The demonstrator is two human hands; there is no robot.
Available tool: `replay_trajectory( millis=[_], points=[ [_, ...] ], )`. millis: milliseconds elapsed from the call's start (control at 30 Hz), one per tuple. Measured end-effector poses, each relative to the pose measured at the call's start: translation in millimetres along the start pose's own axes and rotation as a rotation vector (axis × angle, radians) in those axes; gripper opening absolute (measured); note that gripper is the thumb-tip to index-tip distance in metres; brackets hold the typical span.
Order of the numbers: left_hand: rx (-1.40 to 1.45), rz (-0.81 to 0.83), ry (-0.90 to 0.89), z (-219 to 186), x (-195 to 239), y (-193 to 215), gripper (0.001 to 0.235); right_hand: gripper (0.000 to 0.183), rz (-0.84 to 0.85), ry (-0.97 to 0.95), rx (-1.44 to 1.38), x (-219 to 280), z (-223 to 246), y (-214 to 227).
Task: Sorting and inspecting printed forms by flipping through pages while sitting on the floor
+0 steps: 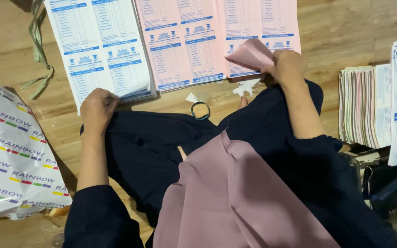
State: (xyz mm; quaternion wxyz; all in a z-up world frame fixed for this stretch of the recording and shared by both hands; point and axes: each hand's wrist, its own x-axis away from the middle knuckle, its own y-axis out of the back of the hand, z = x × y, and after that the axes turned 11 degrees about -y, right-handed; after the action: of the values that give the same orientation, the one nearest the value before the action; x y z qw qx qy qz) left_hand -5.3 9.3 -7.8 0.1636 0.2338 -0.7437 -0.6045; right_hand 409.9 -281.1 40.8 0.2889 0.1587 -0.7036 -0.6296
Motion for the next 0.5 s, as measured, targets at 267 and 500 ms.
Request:
replay_trajectory(
  millis=[267,500],
  points=[
    [0.377,0.024,0.159,16,-2,-1,0.012,0.026,0.082,-0.029,-0.014,1,-2,12],
    [0.680,-0.411,0.148,8,-11,11,0.009,0.012,0.152,-0.064,0.069,-20,-30,-44]
  ],
)
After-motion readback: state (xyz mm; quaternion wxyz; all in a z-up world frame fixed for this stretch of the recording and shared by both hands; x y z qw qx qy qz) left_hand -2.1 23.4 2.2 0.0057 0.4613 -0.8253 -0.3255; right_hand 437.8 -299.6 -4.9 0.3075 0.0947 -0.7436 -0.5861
